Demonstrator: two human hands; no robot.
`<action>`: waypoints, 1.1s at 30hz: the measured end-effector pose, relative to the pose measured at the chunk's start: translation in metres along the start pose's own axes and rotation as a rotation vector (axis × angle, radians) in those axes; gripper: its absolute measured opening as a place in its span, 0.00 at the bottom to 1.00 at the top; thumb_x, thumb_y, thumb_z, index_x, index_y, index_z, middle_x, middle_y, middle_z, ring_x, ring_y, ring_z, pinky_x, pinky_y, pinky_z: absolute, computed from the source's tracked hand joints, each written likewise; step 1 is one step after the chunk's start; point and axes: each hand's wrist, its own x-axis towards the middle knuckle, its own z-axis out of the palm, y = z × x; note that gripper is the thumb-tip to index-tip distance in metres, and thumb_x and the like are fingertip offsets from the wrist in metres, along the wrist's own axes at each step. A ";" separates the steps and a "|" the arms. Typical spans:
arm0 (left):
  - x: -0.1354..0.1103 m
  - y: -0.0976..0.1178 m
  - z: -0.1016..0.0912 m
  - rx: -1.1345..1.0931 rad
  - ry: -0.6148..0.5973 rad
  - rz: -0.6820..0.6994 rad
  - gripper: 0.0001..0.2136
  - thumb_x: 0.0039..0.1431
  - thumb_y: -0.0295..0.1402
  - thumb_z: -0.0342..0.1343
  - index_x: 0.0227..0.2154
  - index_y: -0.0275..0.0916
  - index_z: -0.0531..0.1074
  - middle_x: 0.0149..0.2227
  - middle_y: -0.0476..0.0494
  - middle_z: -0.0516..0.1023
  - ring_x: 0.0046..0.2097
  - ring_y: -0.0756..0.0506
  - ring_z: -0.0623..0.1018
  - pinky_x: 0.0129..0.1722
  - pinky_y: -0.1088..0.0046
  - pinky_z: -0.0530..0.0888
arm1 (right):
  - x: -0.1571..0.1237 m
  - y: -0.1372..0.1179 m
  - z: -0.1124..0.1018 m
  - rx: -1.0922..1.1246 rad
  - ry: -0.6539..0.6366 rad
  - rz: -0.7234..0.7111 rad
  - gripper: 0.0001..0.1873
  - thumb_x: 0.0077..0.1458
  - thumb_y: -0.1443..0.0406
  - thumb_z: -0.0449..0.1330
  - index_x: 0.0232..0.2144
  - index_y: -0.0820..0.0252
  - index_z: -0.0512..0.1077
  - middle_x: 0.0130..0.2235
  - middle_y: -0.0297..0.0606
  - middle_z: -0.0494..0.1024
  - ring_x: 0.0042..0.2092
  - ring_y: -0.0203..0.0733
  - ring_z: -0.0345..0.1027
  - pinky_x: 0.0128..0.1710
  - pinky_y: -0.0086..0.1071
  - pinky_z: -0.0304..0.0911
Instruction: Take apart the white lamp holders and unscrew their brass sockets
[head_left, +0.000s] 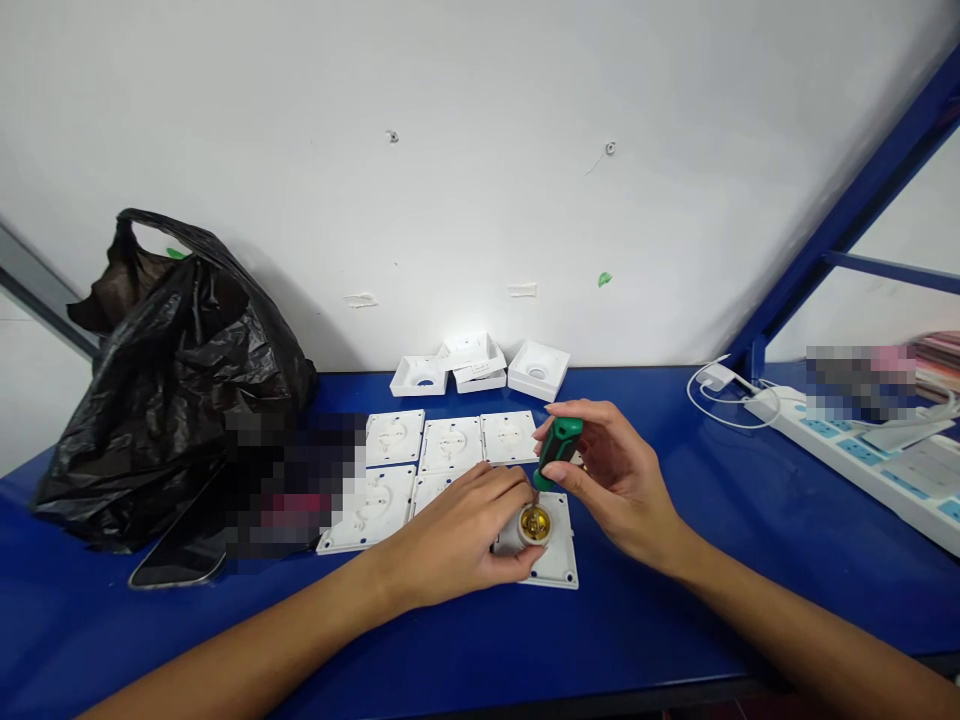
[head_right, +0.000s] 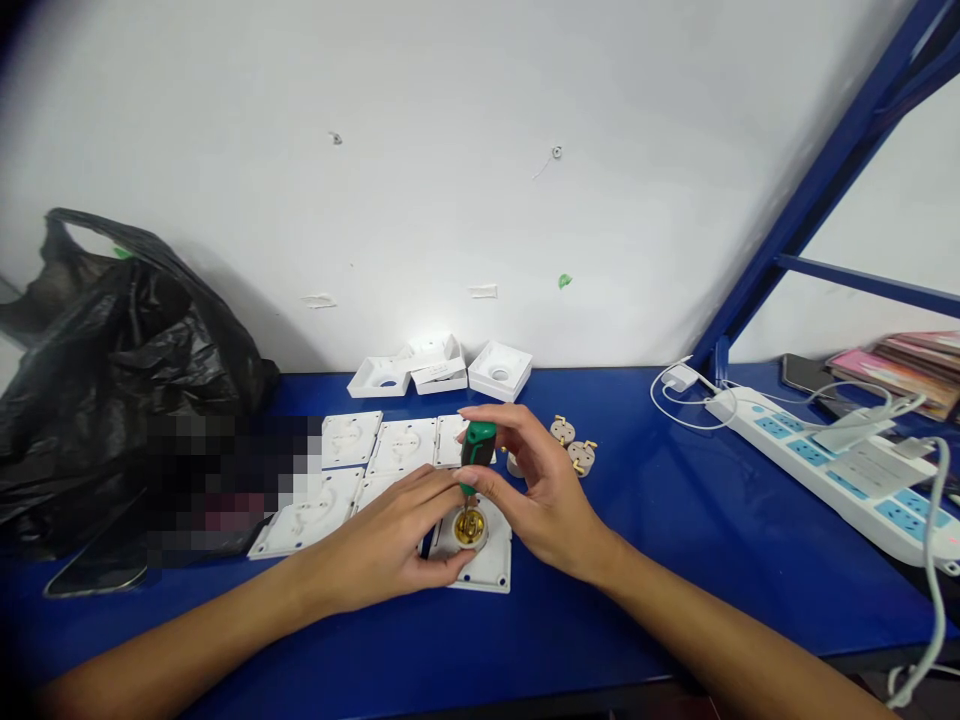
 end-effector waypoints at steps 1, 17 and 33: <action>0.000 0.000 0.000 -0.003 0.000 -0.004 0.10 0.64 0.33 0.65 0.44 0.40 0.72 0.45 0.43 0.79 0.46 0.39 0.78 0.51 0.60 0.76 | 0.000 0.001 0.000 -0.018 0.026 -0.011 0.24 0.60 0.66 0.72 0.57 0.42 0.75 0.52 0.37 0.78 0.49 0.44 0.76 0.52 0.41 0.75; -0.001 0.001 0.000 -0.045 0.012 -0.027 0.14 0.64 0.33 0.65 0.49 0.41 0.71 0.47 0.42 0.79 0.49 0.38 0.79 0.52 0.59 0.77 | -0.004 -0.006 0.001 -0.151 -0.201 -0.073 0.30 0.71 0.68 0.60 0.69 0.37 0.62 0.58 0.38 0.74 0.55 0.45 0.71 0.59 0.45 0.69; 0.001 0.000 -0.002 -0.090 -0.004 -0.005 0.13 0.65 0.32 0.63 0.51 0.41 0.71 0.52 0.40 0.79 0.52 0.38 0.79 0.55 0.58 0.76 | 0.002 -0.015 -0.001 0.062 -0.231 -0.044 0.21 0.72 0.68 0.60 0.61 0.39 0.73 0.53 0.34 0.75 0.54 0.39 0.69 0.56 0.36 0.67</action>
